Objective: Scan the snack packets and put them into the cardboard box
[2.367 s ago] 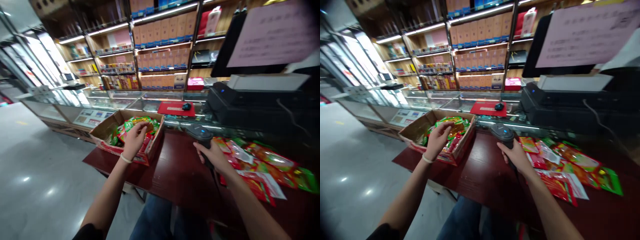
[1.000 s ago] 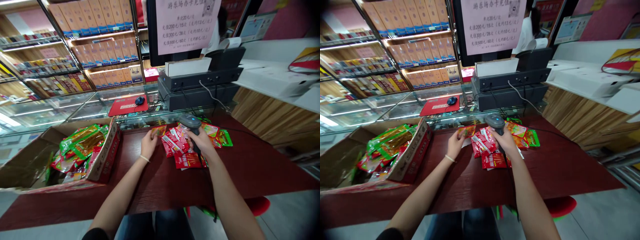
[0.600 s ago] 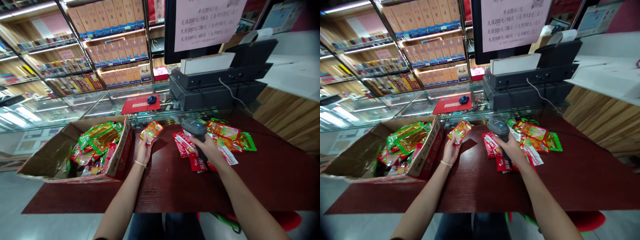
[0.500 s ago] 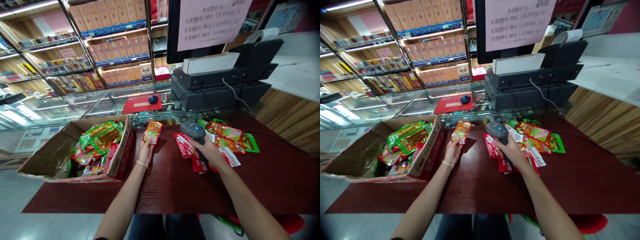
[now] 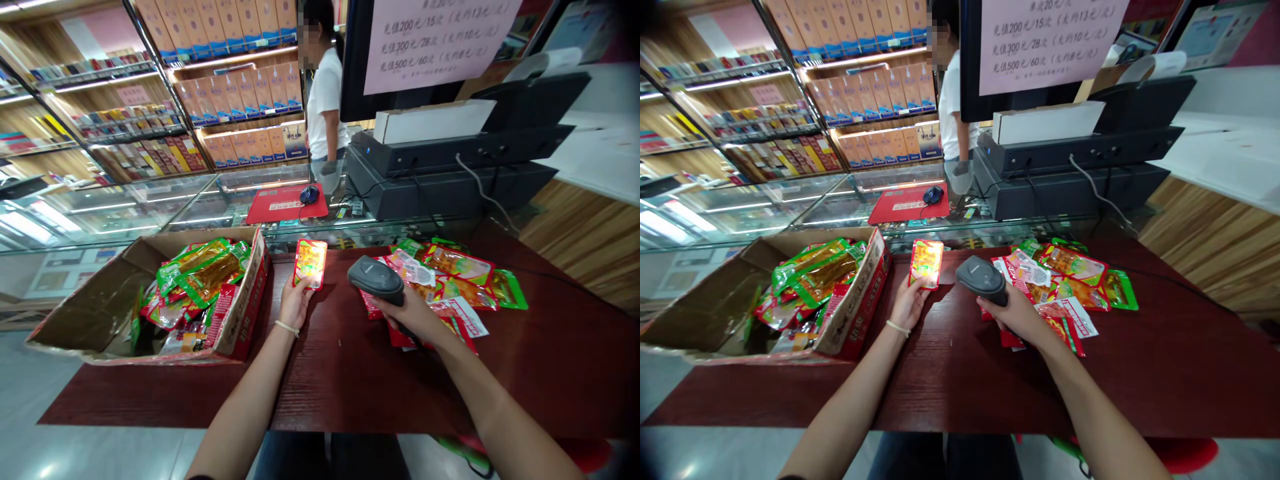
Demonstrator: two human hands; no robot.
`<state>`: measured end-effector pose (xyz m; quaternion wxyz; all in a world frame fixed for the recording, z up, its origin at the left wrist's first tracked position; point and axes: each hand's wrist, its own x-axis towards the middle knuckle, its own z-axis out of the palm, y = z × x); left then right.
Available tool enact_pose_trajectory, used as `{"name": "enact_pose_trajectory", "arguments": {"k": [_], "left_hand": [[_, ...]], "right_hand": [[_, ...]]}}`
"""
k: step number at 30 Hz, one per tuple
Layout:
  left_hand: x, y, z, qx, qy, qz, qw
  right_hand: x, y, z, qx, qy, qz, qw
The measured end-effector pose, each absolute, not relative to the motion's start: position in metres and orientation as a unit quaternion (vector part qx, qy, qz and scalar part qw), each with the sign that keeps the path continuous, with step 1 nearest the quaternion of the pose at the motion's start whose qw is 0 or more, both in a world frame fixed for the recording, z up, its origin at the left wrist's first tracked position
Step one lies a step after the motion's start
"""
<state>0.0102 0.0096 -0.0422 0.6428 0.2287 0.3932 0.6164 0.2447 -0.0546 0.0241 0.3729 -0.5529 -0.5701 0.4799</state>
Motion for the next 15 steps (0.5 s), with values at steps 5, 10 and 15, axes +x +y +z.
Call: {"name": "enact_pose_trajectory", "arguments": {"k": [5,10,15], "left_hand": [[0.010,0.009,-0.043,0.243,0.391,0.612,0.643],[0.010,0.010,-0.045,0.265,0.377,0.612,0.643],[0.014,0.010,-0.048,0.288,0.385,0.625,0.615]], "right_hand": [[0.249,-0.054,0.019,-0.550,-0.560,0.480,0.393],[0.256,-0.050,0.014,-0.566,-0.543,0.478,0.395],[0.258,-0.045,0.012,-0.567,-0.527,0.490,0.402]]}}
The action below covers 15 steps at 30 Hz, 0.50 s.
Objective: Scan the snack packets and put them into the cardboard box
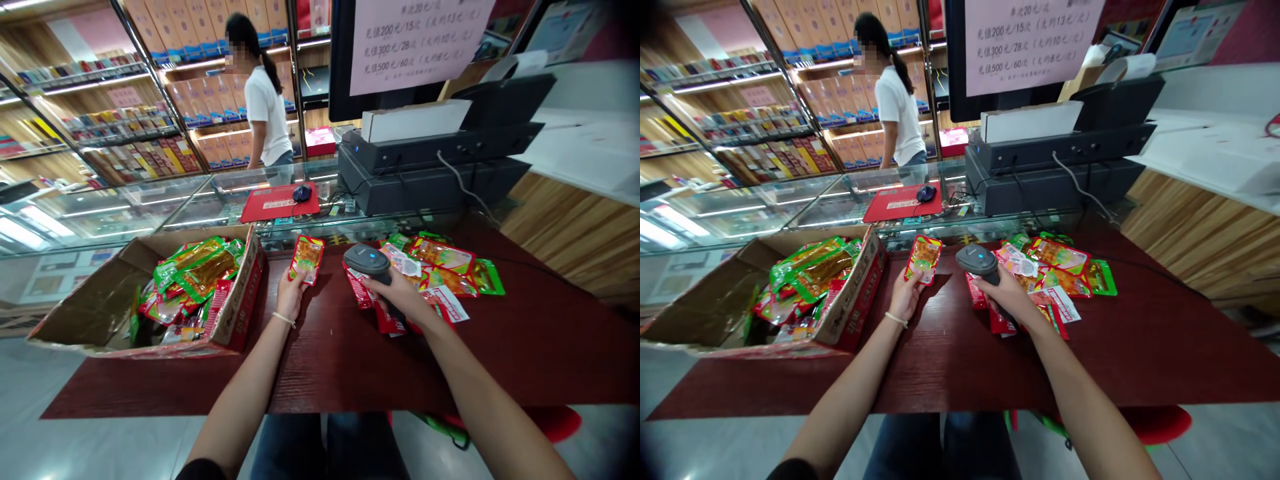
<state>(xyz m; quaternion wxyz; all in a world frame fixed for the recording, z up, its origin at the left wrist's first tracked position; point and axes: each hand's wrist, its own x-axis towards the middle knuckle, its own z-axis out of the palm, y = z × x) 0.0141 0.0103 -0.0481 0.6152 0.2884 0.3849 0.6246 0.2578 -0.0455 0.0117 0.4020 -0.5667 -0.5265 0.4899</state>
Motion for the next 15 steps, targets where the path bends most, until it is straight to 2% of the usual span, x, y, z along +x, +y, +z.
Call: {"name": "enact_pose_trajectory", "arguments": {"k": [5,9,12,15], "left_hand": [[0.019,0.012,-0.055,0.329,0.413,0.627,0.573],[0.024,0.013,-0.056,0.388,0.473,0.618,0.494],[0.023,0.005,-0.045,0.436,0.506,0.602,0.438],[0.010,-0.014,-0.018,0.505,0.476,0.590,0.414]], "right_hand": [[0.255,-0.043,0.014,-0.572,-0.508,0.478,0.431],[0.248,-0.047,0.025,-0.560,-0.524,0.458,0.450],[0.242,-0.056,0.036,-0.557,-0.521,0.456,0.458],[0.237,-0.069,0.043,-0.565,-0.522,0.452,0.452]]}}
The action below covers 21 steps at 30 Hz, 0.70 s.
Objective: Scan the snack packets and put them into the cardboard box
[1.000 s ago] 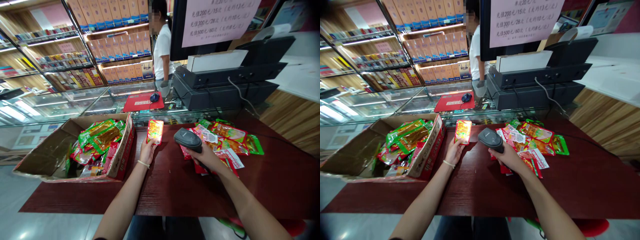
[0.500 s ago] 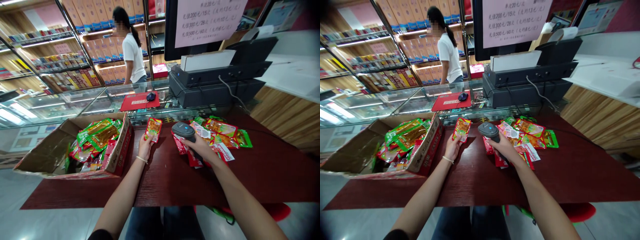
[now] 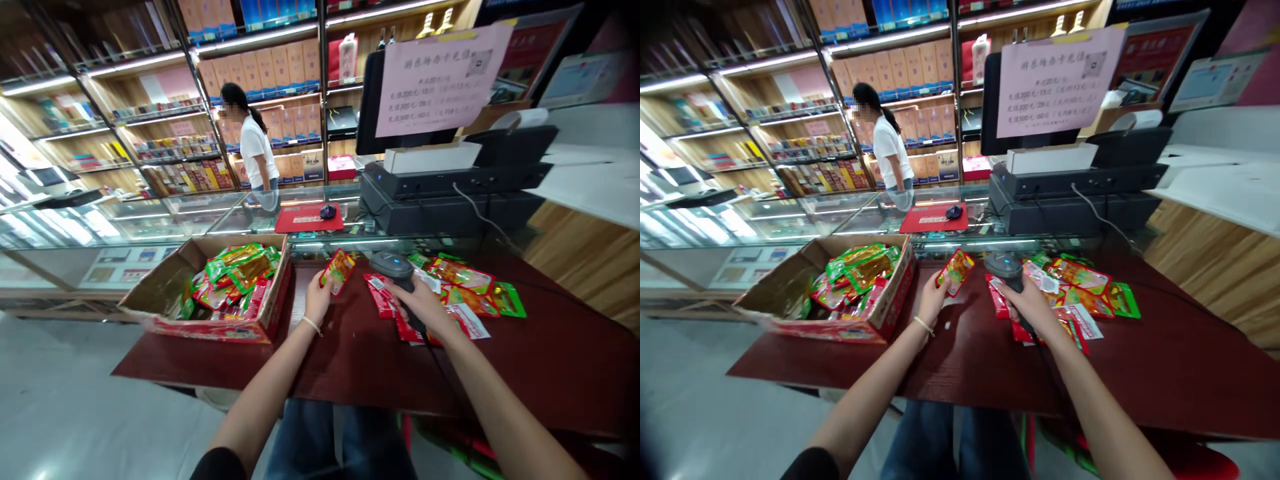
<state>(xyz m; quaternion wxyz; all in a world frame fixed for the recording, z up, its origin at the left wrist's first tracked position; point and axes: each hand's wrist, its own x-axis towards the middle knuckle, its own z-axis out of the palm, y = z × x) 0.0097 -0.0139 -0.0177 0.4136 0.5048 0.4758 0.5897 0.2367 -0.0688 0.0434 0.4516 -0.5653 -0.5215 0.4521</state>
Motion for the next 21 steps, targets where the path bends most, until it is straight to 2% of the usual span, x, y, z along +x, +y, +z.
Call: {"name": "enact_pose_trajectory", "arguments": {"k": [5,9,13,15,19,21], "left_hand": [[-0.042,-0.054,0.048,0.608,0.453,0.552,0.346],[-0.109,-0.082,0.093,0.613,0.488,0.585,0.207],[-0.183,-0.100,0.108,0.593,0.532,0.600,0.072],[-0.214,-0.105,0.103,0.579,0.554,0.593,0.076],[-0.250,-0.105,0.083,0.538,0.544,0.618,0.182],[-0.255,-0.103,0.075,0.510,0.536,0.642,0.203]], "right_hand": [[0.226,-0.087,0.048,-0.556,-0.502,0.470,0.467],[0.207,-0.094,0.053,-0.559,-0.510,0.468,0.457],[0.185,-0.096,0.061,-0.553,-0.510,0.480,0.452],[0.176,-0.096,0.061,-0.549,-0.501,0.488,0.458],[0.167,-0.093,0.053,-0.546,-0.492,0.492,0.467],[0.166,-0.093,0.050,-0.546,-0.491,0.494,0.466]]}}
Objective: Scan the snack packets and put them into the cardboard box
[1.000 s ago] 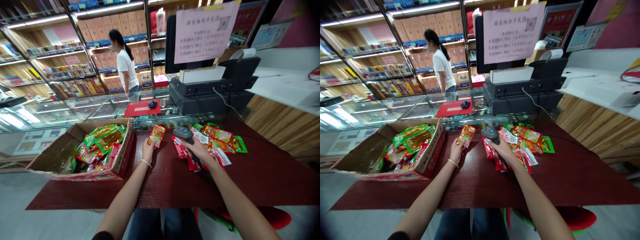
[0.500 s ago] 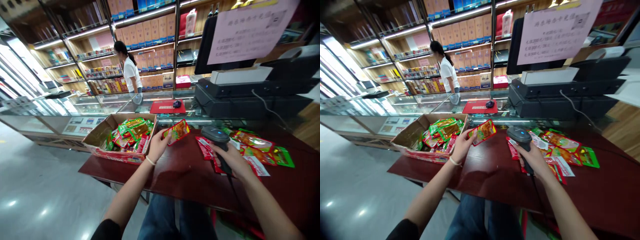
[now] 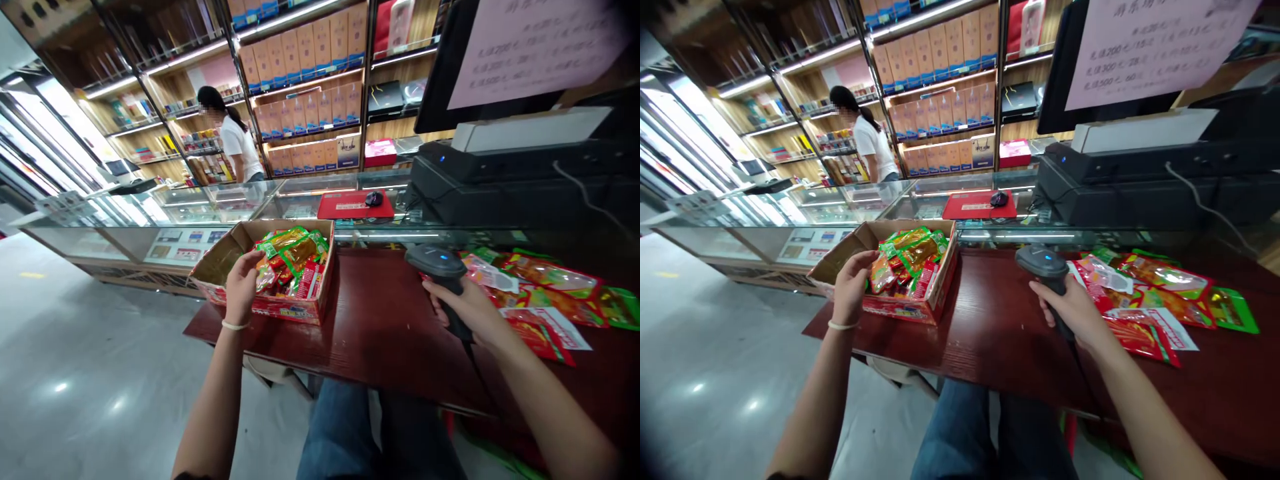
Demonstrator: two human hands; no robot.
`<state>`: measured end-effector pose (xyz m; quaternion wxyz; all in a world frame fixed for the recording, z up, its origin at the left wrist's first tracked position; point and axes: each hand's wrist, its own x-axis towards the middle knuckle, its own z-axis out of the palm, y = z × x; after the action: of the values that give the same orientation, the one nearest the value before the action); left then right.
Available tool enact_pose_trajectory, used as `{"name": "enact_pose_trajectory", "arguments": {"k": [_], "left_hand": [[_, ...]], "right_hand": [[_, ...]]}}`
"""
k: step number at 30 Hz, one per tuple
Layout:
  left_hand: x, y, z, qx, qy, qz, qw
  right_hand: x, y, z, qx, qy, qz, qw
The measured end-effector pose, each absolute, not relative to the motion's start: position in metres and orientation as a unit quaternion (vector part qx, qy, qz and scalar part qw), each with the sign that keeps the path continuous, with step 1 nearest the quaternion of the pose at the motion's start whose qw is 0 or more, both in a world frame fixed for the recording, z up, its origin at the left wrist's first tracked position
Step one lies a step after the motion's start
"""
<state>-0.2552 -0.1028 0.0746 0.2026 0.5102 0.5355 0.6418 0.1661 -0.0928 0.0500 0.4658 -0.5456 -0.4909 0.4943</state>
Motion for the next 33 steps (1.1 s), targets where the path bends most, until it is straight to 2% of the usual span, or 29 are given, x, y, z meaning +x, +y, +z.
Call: {"name": "enact_pose_trajectory", "arguments": {"k": [7,15,20,25,30,33], "left_hand": [[-0.220,-0.099,0.075,0.533,0.568,0.606,0.160],[-0.105,-0.096,0.077,0.677,0.499,0.532,0.098],[-0.008,-0.090,0.067,0.793,0.377,0.462,0.123],[0.083,-0.075,0.034,0.862,0.286,0.379,0.177],[0.150,-0.061,-0.007,0.894,0.246,0.299,0.226],[0.172,-0.060,-0.023,0.914,0.255,0.241,0.202]], "right_hand": [[0.180,-0.104,0.052,-0.559,-0.476,0.476,0.484],[0.237,-0.130,0.042,-0.589,-0.446,0.424,0.524],[0.283,-0.156,0.038,-0.615,-0.397,0.402,0.550],[0.326,-0.179,0.031,-0.633,-0.385,0.367,0.563],[0.355,-0.193,0.020,-0.648,-0.358,0.360,0.568],[0.363,-0.196,0.014,-0.650,-0.349,0.359,0.572]]}}
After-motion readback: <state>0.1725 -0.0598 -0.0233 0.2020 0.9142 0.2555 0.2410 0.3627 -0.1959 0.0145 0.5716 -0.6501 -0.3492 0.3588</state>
